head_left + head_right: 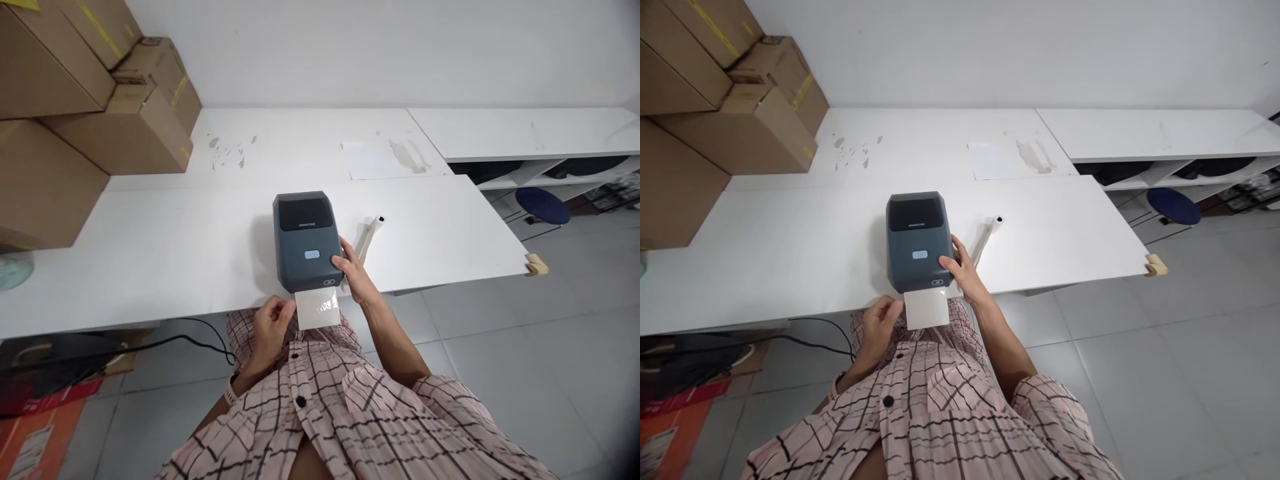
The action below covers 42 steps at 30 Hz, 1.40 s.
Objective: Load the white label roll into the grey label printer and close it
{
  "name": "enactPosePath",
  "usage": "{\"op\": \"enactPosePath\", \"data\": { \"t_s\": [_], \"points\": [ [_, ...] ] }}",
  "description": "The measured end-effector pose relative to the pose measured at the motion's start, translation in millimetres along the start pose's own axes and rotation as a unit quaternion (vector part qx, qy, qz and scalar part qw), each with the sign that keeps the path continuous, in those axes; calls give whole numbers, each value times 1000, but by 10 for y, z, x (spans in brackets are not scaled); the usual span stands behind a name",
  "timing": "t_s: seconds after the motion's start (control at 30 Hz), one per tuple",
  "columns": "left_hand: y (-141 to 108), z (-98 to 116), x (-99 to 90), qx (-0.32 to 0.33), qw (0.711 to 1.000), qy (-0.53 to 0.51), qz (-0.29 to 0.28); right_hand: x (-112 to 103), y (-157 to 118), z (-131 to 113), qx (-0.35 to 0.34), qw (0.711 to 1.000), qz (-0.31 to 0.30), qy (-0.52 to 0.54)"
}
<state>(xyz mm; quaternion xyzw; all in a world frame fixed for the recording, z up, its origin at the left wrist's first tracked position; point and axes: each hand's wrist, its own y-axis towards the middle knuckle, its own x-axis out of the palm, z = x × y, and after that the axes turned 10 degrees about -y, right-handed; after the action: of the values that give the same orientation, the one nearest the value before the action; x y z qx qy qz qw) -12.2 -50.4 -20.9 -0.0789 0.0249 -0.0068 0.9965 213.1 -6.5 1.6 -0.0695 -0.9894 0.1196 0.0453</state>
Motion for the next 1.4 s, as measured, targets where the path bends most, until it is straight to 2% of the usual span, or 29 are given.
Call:
{"op": "enactPosePath", "data": {
  "t_s": [0.1,0.2,0.27,0.4,0.5,0.6,0.67,0.73,0.8,0.93,1.07,1.13,1.23,1.33,1.4],
  "points": [
    [-43,101,83,-93,984,-71,-136,11,-7,-7,-4,1000,1,-1],
    [-9,226,148,-184,950,-155,-198,19,-13,-13,-1,1000,4,4],
    [14,271,143,-192,945,-153,-218,22,-16,-26,8,1000,2,7],
    [38,289,49,-123,960,-43,-248,55,-18,-124,9,1000,23,-18],
    [51,292,-51,-37,976,18,-216,124,-3,-259,-13,997,28,-66],
    [88,288,-157,41,994,30,-96,195,29,-376,-2,996,9,-84],
    [135,276,-212,75,997,30,-17,223,55,-414,10,997,9,-81],
    [192,262,-232,100,994,31,31,239,80,-421,12,997,16,-78],
    [237,251,-205,102,994,33,22,246,102,-411,5,996,25,-83],
    [253,238,-48,62,996,27,-63,219,96,-355,-20,995,26,-98],
    [238,205,54,33,994,-43,-99,102,-40,-191,-65,993,4,-95],
    [256,178,47,35,992,-63,-99,33,-144,-71,-72,993,4,-97],
    [301,153,5,73,993,-49,-79,-32,-272,71,-71,989,28,-128],
    [332,172,-28,99,993,-26,-64,-51,-320,100,-76,984,43,-156],
    [337,206,-40,93,994,-20,-62,-60,-315,71,-76,983,41,-165]
  ]
}}
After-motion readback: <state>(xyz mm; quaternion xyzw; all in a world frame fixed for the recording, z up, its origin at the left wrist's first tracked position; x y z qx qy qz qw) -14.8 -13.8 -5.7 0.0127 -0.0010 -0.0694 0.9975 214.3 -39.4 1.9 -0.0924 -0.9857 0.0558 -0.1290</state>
